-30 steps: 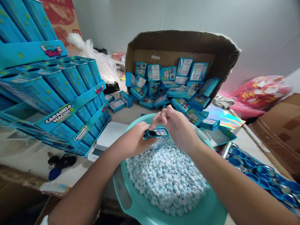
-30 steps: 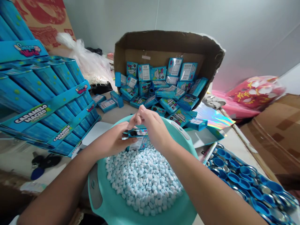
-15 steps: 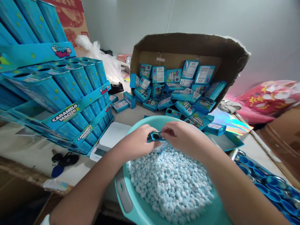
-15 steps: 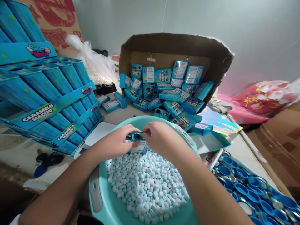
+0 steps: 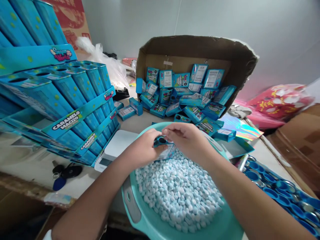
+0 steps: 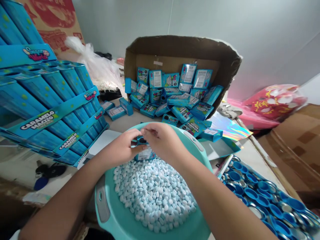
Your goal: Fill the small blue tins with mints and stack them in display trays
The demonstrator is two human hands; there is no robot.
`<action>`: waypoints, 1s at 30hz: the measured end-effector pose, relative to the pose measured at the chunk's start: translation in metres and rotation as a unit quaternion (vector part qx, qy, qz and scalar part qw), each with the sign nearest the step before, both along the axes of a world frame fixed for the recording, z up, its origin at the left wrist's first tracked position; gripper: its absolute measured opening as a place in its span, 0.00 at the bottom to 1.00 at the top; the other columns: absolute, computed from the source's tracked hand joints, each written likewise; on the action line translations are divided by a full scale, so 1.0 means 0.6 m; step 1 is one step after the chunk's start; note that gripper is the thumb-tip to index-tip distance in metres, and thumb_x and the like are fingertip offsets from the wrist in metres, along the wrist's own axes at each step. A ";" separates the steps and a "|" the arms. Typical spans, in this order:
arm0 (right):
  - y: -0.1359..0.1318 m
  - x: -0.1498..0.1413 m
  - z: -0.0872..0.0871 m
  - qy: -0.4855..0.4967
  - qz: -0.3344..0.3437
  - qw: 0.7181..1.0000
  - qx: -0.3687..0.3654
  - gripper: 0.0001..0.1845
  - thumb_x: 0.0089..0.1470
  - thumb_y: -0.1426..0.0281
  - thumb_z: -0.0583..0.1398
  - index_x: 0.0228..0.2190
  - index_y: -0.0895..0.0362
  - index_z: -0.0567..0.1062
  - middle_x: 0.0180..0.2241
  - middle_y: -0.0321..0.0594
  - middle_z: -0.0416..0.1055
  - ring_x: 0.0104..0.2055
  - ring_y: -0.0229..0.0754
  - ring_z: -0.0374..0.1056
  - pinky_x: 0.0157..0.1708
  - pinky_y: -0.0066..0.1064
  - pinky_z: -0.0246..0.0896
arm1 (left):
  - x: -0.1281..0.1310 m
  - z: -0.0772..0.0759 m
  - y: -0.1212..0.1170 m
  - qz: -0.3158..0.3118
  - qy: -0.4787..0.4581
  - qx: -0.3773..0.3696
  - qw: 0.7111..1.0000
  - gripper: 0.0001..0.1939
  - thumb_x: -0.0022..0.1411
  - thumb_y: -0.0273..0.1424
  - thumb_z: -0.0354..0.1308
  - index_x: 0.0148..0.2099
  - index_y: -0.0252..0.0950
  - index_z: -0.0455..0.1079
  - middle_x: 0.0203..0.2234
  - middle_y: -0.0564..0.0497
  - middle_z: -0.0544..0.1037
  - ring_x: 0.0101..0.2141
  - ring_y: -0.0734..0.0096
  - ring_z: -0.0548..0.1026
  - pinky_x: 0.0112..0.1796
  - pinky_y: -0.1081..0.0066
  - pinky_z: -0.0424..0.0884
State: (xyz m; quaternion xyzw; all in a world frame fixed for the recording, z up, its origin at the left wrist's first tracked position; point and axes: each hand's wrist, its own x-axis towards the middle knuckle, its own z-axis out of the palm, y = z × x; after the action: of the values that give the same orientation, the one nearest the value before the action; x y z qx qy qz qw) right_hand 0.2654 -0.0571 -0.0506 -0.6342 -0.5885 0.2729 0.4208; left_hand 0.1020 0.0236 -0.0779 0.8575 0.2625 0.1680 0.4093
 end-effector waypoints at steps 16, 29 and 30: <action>-0.025 -0.079 -0.089 -0.363 0.287 0.875 -0.146 0.70 0.34 0.41 0.71 0.67 0.68 0.55 0.65 0.75 0.51 0.64 0.77 0.55 0.56 0.61 0.59 | 0.006 -0.013 0.012 0.149 -0.058 0.031 0.987 0.20 0.64 0.36 0.58 0.57 0.38 0.69 0.53 0.45 0.72 0.53 0.59 0.73 0.53 0.61 0.72; -0.008 -0.078 -0.078 -0.324 0.317 0.875 -0.168 0.28 0.53 0.59 0.67 0.51 0.62 0.74 0.37 0.53 0.79 0.33 0.53 0.73 0.28 0.34 0.62 | 0.001 -0.006 0.004 0.108 -0.010 0.046 0.993 0.20 0.65 0.39 0.58 0.58 0.40 0.70 0.52 0.46 0.73 0.49 0.58 0.75 0.50 0.62 0.72; -0.010 -0.075 -0.070 -0.334 0.319 0.872 -0.162 0.23 0.54 0.61 0.66 0.48 0.62 0.76 0.34 0.50 0.78 0.30 0.50 0.72 0.26 0.33 0.58 | 0.001 -0.006 0.004 0.107 -0.011 0.044 0.993 0.20 0.65 0.39 0.58 0.57 0.40 0.70 0.51 0.45 0.73 0.50 0.58 0.75 0.49 0.62 0.73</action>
State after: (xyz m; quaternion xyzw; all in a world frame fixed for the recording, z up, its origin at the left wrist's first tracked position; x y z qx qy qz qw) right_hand 0.2202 -0.0630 -0.0927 -0.5243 -0.8120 0.2556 -0.0192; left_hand 0.1026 0.0261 -0.0813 0.8397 0.3407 0.2316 0.3539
